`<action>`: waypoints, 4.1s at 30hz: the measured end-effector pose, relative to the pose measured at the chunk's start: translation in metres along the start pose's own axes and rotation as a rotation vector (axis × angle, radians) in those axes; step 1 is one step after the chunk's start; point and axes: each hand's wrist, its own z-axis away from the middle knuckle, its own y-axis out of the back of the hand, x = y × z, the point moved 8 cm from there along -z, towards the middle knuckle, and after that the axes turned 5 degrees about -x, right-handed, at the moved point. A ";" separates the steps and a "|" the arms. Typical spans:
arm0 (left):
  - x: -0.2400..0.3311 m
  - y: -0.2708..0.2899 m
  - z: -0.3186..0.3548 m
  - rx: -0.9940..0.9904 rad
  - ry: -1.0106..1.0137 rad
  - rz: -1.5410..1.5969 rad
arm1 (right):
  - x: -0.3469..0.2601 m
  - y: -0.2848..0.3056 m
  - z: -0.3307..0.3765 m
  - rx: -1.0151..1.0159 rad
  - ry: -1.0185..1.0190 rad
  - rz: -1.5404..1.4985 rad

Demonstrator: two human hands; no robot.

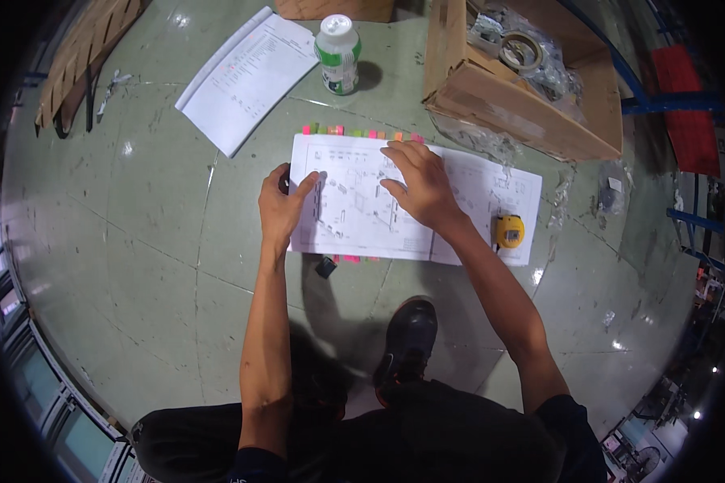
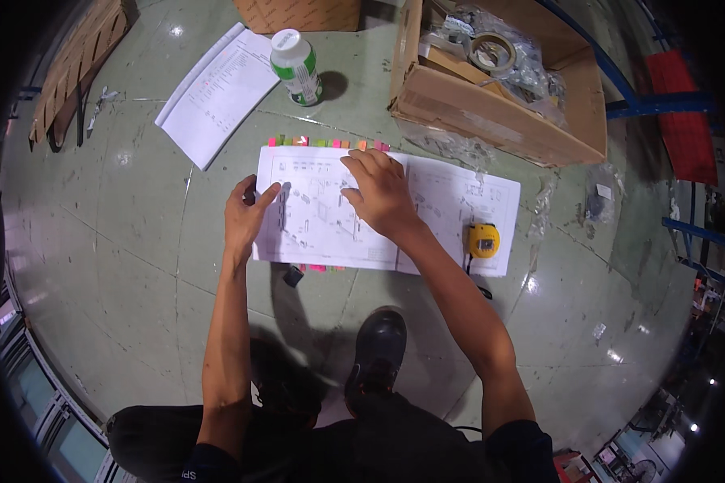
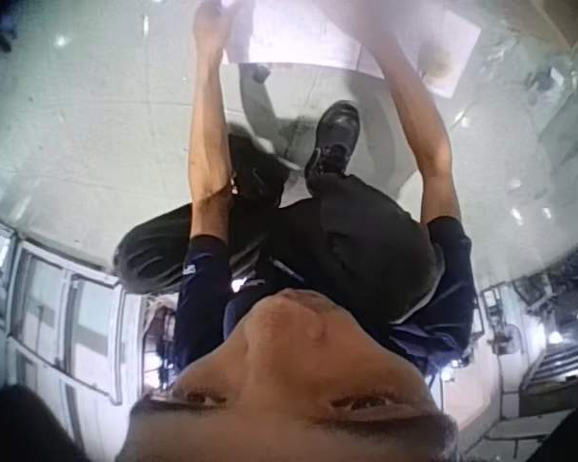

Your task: The person looks at blueprints by a frame, walks over, and sits on the floor. The person then flips through the pages of an instruction booklet by hand, picks up a bag of hardware, and points to the diagram in the booklet.

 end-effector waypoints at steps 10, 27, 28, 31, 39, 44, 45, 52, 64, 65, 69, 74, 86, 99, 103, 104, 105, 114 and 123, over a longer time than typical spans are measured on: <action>0.029 -0.005 -0.022 0.073 -0.145 -0.126 | 0.005 -0.030 -0.041 -0.141 -0.044 0.012; 0.046 0.006 -0.007 0.176 -0.234 0.140 | -0.010 -0.025 -0.032 0.019 -0.086 -0.031; 0.047 0.007 -0.007 0.169 -0.246 0.129 | -0.010 -0.025 -0.031 0.024 -0.087 -0.030; 0.048 0.007 -0.007 0.138 -0.231 0.173 | -0.012 -0.023 -0.026 0.059 -0.076 -0.018; 0.046 0.013 -0.004 0.094 -0.219 0.210 | -0.018 -0.028 -0.019 0.078 -0.051 0.131; 0.057 0.012 0.004 0.041 -0.223 0.226 | -0.032 -0.016 -0.008 0.183 -0.125 0.039; 0.057 0.010 0.006 0.021 -0.208 0.254 | -0.035 -0.011 -0.003 0.248 -0.155 -0.099; 0.074 -0.014 0.043 -0.106 -0.119 0.417 | -0.045 -0.011 0.018 0.380 -0.429 -0.743; 0.053 -0.059 0.065 -0.387 0.332 1.127 | -0.029 0.003 0.081 0.411 -0.354 -1.130; 0.047 -0.058 0.062 -0.378 0.321 1.129 | -0.027 0.006 0.087 0.407 -0.382 -1.098; 0.039 -0.063 0.064 -0.360 0.394 1.249 | -0.020 0.010 0.111 0.482 -0.458 -1.125; 0.044 -0.068 0.070 -0.373 0.403 1.290 | -0.016 0.006 0.125 0.500 -0.468 -1.175; 0.052 -0.058 0.080 -0.229 0.180 0.939 | -0.015 0.005 0.144 0.513 -0.551 -1.047; 0.063 -0.078 0.100 -0.285 0.238 1.025 | -0.060 0.007 0.090 0.357 -0.482 -0.846; 0.061 -0.084 0.103 -0.343 0.283 1.078 | -0.063 0.013 0.087 0.286 -0.549 -0.753; 0.062 -0.086 0.104 -0.373 0.294 1.105 | -0.061 0.009 0.088 0.287 -0.547 -0.753; 0.061 -0.087 0.105 -0.373 0.291 1.106 | -0.058 0.004 0.091 0.363 -0.511 -0.849; 0.064 -0.102 0.121 -0.449 0.248 0.943 | -0.044 -0.016 0.121 0.312 -0.529 -1.218; 0.063 -0.111 0.132 -0.382 0.117 0.734 | -0.038 -0.023 0.141 0.312 -0.619 -1.149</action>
